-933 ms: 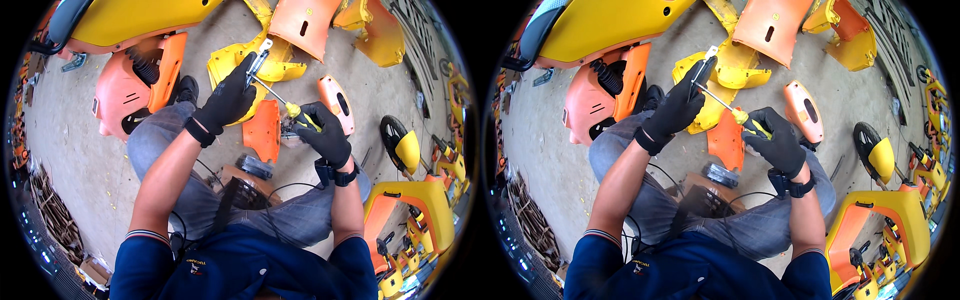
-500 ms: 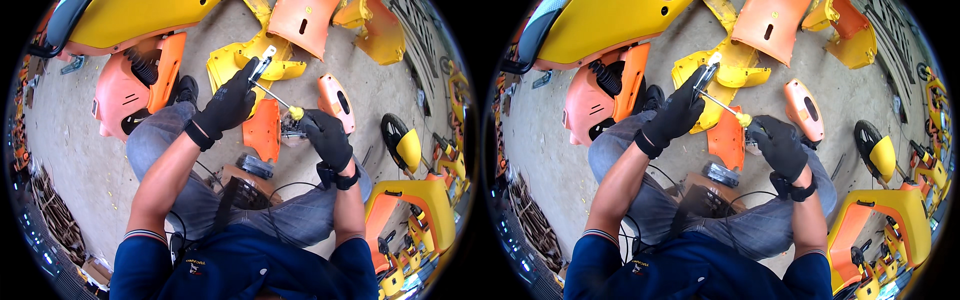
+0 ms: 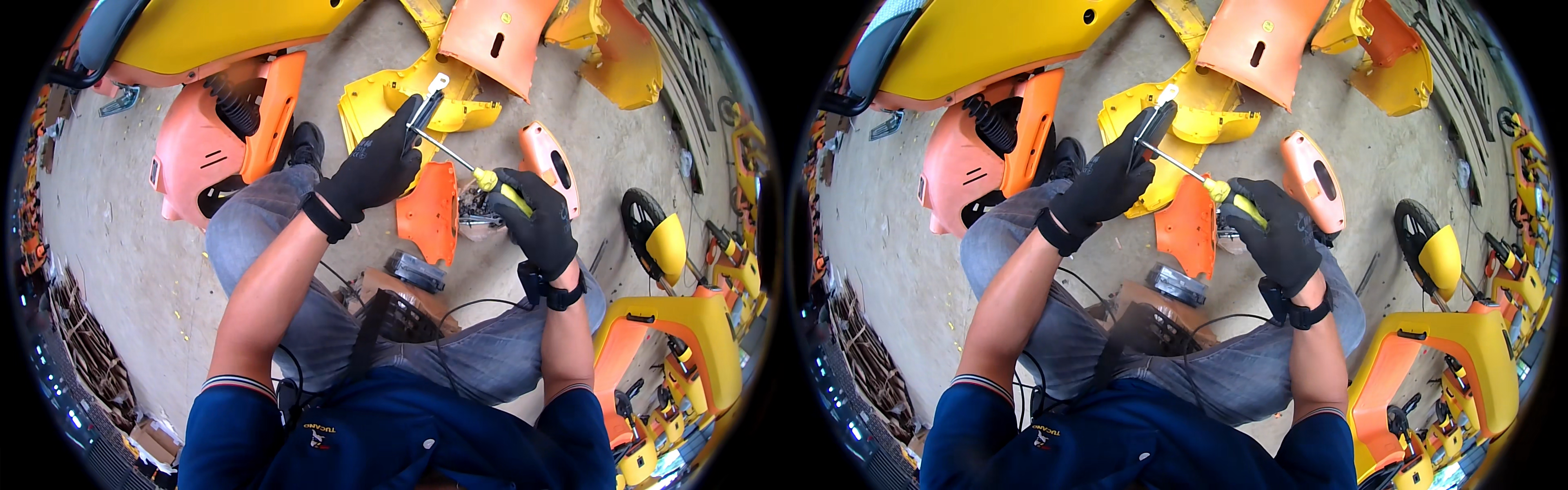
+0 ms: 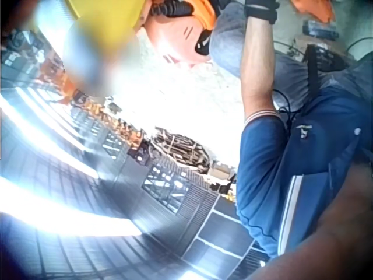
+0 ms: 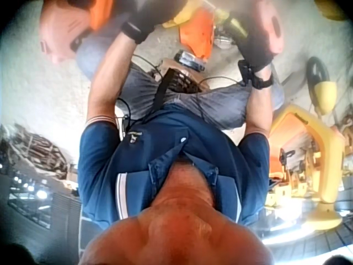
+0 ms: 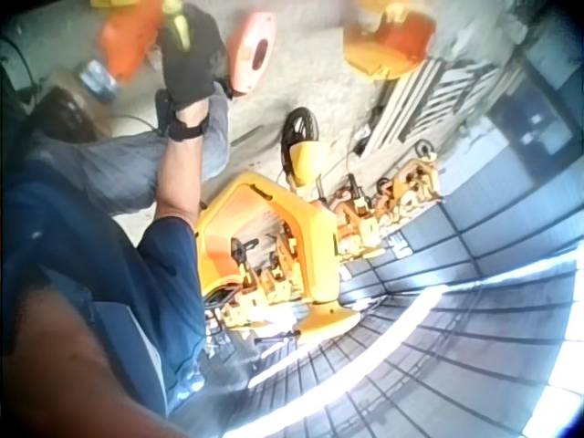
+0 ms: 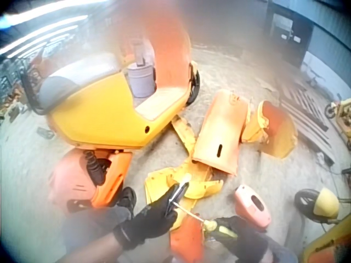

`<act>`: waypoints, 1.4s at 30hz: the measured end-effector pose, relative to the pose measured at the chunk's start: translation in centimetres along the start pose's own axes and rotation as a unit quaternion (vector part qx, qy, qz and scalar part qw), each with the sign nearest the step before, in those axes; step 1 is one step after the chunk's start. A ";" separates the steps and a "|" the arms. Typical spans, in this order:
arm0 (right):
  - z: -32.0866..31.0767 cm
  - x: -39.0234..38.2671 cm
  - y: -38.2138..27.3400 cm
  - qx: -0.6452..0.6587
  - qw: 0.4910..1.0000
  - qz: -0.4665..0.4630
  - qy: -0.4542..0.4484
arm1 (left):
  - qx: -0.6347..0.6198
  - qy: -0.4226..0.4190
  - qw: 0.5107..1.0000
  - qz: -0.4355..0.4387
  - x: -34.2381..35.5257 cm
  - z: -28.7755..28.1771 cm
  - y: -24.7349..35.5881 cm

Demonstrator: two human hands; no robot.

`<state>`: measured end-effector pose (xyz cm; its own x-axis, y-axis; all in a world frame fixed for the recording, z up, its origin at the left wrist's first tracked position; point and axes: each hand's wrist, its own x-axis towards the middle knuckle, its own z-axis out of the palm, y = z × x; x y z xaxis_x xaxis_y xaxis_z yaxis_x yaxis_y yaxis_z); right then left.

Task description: The person sits on the floor and uses a screwdriver to disassemble a scooter dashboard unit, removing the faceplate and internal components. They then proceed to work on a separate black plastic housing, using the screwdriver to pry and manipulate its internal parts.

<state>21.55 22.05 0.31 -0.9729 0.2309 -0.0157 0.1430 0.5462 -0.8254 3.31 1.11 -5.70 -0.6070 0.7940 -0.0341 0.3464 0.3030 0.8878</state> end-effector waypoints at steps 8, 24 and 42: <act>0.5 0.2 -0.1 -0.169 0.976 -0.105 0.085 | -0.041 -0.027 0.998 -0.029 0.0 0.2 0.4; -0.6 -0.7 -0.1 0.275 0.917 0.249 -0.146 | 0.033 -0.007 0.995 0.090 -0.7 -0.3 0.7; 3.0 1.6 6.0 0.400 0.880 0.238 -0.093 | -0.361 0.008 0.914 -0.183 0.5 -2.3 2.6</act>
<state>20.28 23.27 -6.36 -0.8607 0.1038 -0.4985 0.4415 -0.3358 -0.8321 2.22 1.08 -2.33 -0.6004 0.6989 -0.3886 -0.4414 0.1156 0.8898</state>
